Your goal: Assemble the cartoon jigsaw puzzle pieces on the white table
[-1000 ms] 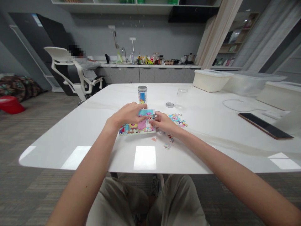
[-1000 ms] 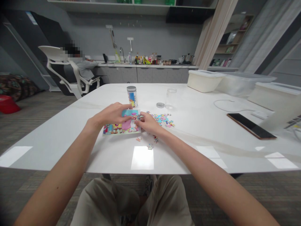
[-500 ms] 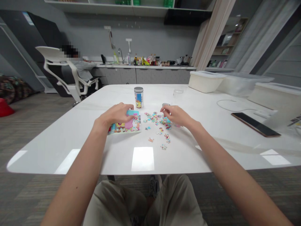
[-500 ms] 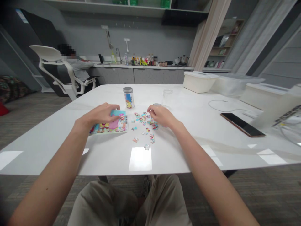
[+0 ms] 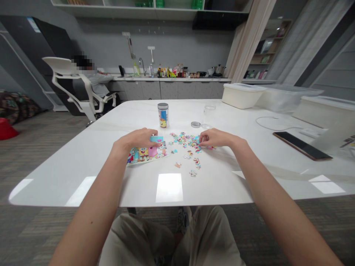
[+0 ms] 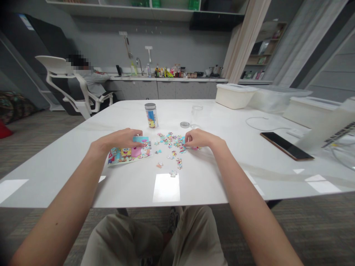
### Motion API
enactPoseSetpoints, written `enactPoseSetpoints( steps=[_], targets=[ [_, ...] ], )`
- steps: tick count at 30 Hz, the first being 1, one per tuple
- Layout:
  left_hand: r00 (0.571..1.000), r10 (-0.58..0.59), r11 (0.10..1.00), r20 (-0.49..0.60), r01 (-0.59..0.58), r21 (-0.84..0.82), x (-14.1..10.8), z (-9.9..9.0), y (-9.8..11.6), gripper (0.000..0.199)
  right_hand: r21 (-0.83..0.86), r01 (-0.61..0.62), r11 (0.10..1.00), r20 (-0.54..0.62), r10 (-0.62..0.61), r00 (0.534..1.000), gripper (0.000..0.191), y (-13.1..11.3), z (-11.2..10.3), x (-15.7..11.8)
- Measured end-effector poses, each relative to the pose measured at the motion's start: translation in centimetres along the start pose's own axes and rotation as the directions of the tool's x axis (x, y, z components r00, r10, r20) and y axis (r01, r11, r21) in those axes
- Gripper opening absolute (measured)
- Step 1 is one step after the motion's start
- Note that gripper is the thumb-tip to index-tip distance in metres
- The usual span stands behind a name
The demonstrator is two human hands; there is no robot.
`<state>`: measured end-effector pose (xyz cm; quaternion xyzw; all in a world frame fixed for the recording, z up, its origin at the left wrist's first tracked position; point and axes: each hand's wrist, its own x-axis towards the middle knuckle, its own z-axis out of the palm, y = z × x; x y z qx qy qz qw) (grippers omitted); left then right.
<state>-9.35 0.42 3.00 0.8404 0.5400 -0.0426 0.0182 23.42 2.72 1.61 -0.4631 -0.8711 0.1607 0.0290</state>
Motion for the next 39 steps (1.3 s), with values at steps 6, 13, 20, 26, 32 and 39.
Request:
enactPoseSetpoints(
  steps=[6,13,20,26,32,39],
  targets=[
    [1.000,0.024,1.000,-0.008,-0.024,0.005,-0.2,-0.2,0.2,0.046,0.028,-0.030,0.999,0.024,0.030,0.999,0.020,0.6,0.3,0.2],
    [0.996,0.092,0.996,-0.018,-0.093,-0.014,0.0,0.0,0.0,0.044,0.027,-0.031,0.999,0.038,0.030,0.999,0.017,0.4,0.1,0.2],
    [0.996,0.086,0.996,-0.020,-0.087,-0.015,0.0,-0.1,0.2,0.038,-0.047,-0.059,0.997,-0.022,0.058,0.998,0.023,0.8,0.0,0.2],
    [0.999,0.046,0.998,-0.001,-0.046,-0.043,0.2,0.3,-0.4,0.044,-0.145,-0.204,0.968,-0.109,0.189,0.976,0.024,1.6,-0.4,0.0],
    [1.000,0.013,0.999,0.020,-0.013,-0.038,0.3,0.4,-0.5,0.044,-0.205,-0.329,0.922,-0.103,0.314,0.944,0.027,1.7,-0.7,-0.2],
    [0.998,-0.003,0.997,-0.058,-0.001,-0.081,0.5,0.3,-0.4,0.055,-0.227,-0.364,0.903,-0.064,0.359,0.931,0.032,1.4,-0.8,-0.4]
  ],
)
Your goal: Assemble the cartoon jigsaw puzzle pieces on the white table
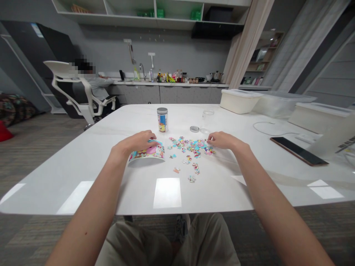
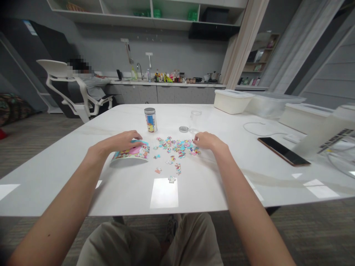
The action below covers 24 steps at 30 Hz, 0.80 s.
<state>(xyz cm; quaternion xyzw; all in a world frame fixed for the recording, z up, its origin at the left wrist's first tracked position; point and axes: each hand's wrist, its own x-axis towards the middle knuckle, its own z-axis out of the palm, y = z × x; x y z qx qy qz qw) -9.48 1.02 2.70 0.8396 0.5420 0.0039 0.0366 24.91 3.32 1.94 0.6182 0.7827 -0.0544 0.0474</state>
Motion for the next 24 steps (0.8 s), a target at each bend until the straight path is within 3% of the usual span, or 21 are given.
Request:
enactPoseSetpoints(
  steps=[5,9,11,19,24],
  targets=[
    [0.991,0.080,0.997,-0.103,-0.080,0.002,-0.2,-0.7,1.1,0.038,-0.034,-0.051,0.998,0.006,0.051,0.999,0.034,-0.1,-0.1,-0.1],
    [0.950,0.192,0.981,-0.245,-0.187,0.043,-0.3,-0.9,2.2,0.031,-0.038,-0.073,0.997,0.026,0.074,0.997,0.035,0.0,-0.1,-0.1],
    [0.936,0.232,0.973,-0.266,-0.224,0.062,-0.2,-0.8,2.6,0.030,-0.038,-0.086,0.996,0.027,0.087,0.996,0.034,0.1,-0.1,0.0],
    [0.968,0.193,0.981,-0.158,-0.187,0.051,-0.1,-0.1,2.9,0.029,-0.016,-0.081,0.997,0.023,0.082,0.996,0.032,0.5,0.0,0.1],
    [0.987,0.137,0.990,-0.083,-0.135,0.037,-0.1,0.2,2.2,0.038,0.082,0.125,0.989,-0.061,-0.120,0.991,0.029,0.1,0.3,0.4]
  ],
)
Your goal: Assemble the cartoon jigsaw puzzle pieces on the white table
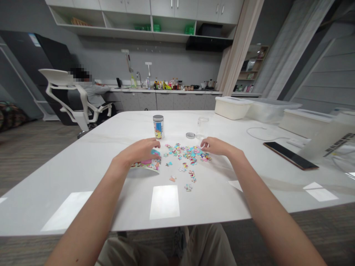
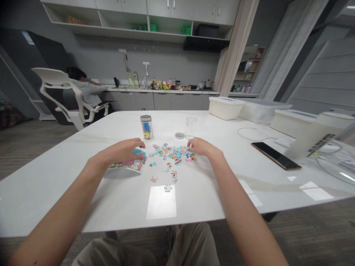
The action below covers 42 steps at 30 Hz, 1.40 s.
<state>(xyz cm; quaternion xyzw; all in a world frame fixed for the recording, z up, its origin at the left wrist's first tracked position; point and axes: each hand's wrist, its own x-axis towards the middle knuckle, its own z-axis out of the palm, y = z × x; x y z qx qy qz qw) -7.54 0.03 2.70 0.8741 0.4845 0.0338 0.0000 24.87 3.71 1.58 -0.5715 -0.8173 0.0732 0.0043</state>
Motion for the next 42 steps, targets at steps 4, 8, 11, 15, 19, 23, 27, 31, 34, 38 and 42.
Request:
enactPoseSetpoints(
  steps=[4,8,11,15,19,23,27,31,34,38,42],
  targets=[
    [0.997,-0.060,0.998,0.053,0.059,0.017,0.1,0.5,-0.7,0.040,0.052,0.136,0.989,-0.043,-0.134,0.990,0.030,-0.3,0.6,0.3],
    [0.997,-0.070,0.996,0.043,0.068,0.051,0.2,0.6,-0.9,0.036,0.047,0.121,0.992,-0.024,-0.120,0.992,0.025,-0.5,0.7,0.3],
    [0.999,-0.033,0.997,0.015,0.032,0.068,0.3,0.5,-0.6,0.031,0.058,0.120,0.991,-0.036,-0.118,0.992,0.024,-0.8,0.7,0.2],
    [0.991,0.081,0.993,-0.110,-0.071,0.092,0.6,0.4,0.2,0.026,0.090,0.154,0.984,-0.032,-0.152,0.988,0.027,-1.1,0.9,0.4],
    [0.946,0.219,0.972,-0.238,-0.192,0.133,1.0,0.8,0.9,0.022,0.083,0.174,0.981,-0.050,-0.171,0.984,0.018,-1.0,1.3,0.8],
    [0.935,0.263,0.961,-0.237,-0.234,0.146,1.3,1.3,1.4,0.021,0.122,0.154,0.980,-0.115,-0.141,0.983,0.014,-0.4,0.9,0.7],
    [0.939,0.271,0.958,-0.212,-0.241,0.154,1.2,1.5,1.6,0.021,0.101,0.032,0.994,-0.175,-0.014,0.984,0.014,0.5,0.2,0.4],
    [0.949,0.256,0.960,-0.185,-0.228,0.160,1.2,1.4,1.9,0.023,0.046,-0.112,0.993,-0.091,0.116,0.989,0.015,1.6,0.2,0.4],
    [0.958,0.239,0.964,-0.159,-0.214,0.157,1.2,1.3,2.1,0.023,0.031,-0.146,0.989,-0.054,0.147,0.988,0.017,2.0,0.4,0.5],
    [0.958,0.248,0.961,-0.145,-0.225,0.160,1.2,1.3,2.3,0.023,0.025,-0.114,0.993,-0.073,0.116,0.991,0.023,1.4,0.3,0.5],
    [0.956,0.259,0.955,-0.139,-0.232,0.184,1.2,1.3,2.3,0.022,0.155,0.128,0.980,-0.083,-0.116,0.990,0.021,-0.3,0.3,0.3]
  ],
)
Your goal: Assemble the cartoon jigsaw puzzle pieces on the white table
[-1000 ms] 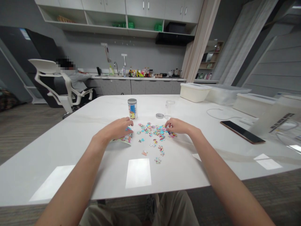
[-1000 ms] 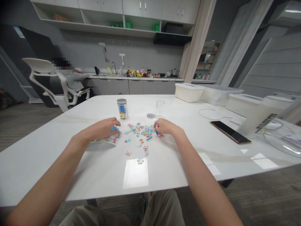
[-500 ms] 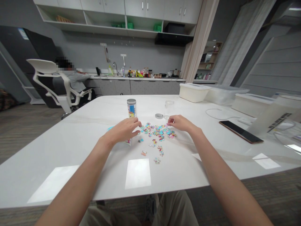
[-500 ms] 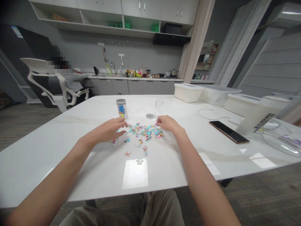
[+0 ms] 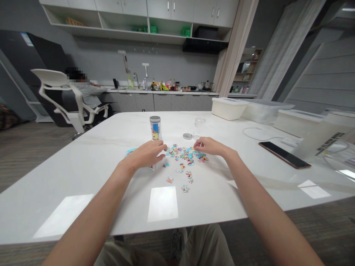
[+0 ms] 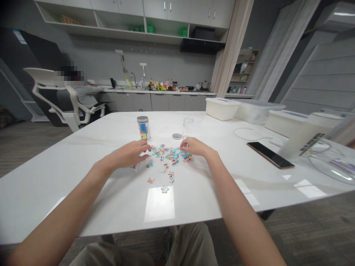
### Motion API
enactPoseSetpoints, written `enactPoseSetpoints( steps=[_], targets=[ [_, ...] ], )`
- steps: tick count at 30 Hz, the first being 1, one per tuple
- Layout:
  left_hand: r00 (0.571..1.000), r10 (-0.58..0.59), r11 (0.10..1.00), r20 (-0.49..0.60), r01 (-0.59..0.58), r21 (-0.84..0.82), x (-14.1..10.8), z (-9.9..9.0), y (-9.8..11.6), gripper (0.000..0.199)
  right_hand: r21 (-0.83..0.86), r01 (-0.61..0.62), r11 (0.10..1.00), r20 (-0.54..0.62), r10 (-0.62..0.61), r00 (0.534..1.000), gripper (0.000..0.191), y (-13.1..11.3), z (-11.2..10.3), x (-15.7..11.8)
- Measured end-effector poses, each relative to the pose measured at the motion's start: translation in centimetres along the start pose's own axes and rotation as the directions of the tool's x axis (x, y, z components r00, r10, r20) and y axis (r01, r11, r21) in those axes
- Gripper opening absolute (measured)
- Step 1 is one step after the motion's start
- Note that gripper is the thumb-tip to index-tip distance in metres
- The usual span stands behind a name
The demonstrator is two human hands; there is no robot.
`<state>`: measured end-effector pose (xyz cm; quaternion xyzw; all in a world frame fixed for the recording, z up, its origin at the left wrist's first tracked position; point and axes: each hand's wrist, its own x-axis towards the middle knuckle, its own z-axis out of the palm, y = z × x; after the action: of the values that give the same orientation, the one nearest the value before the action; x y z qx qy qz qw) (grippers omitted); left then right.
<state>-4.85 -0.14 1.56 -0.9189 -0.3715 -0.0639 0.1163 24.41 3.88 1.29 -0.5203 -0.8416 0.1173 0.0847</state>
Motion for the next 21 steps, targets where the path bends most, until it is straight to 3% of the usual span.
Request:
enactPoseSetpoints(
  steps=[3,6,13,18,21],
  targets=[
    [1.000,0.007,1.000,-0.011,-0.007,0.017,0.0,0.2,0.0,0.020,0.068,0.115,0.991,0.060,-0.120,0.991,0.025,-1.1,0.7,0.2],
    [1.000,0.012,1.000,-0.014,-0.011,0.028,0.1,0.4,-0.1,0.019,0.091,0.109,0.990,0.114,-0.119,0.986,0.027,-1.6,1.5,0.5],
    [1.000,0.001,1.000,0.008,-0.001,0.025,0.1,0.1,0.2,0.019,0.218,0.140,0.966,0.074,-0.159,0.984,0.016,-1.8,1.1,0.5],
    [1.000,0.005,1.000,0.010,-0.005,0.012,0.1,-0.1,0.3,0.019,0.235,0.053,0.971,-0.045,-0.044,0.998,0.019,-0.3,-0.6,-0.1],
    [1.000,0.004,1.000,0.004,-0.005,0.010,0.0,0.0,0.2,0.019,0.184,-0.061,0.981,-0.020,0.066,0.998,0.017,1.4,-1.4,-0.5]
  ],
)
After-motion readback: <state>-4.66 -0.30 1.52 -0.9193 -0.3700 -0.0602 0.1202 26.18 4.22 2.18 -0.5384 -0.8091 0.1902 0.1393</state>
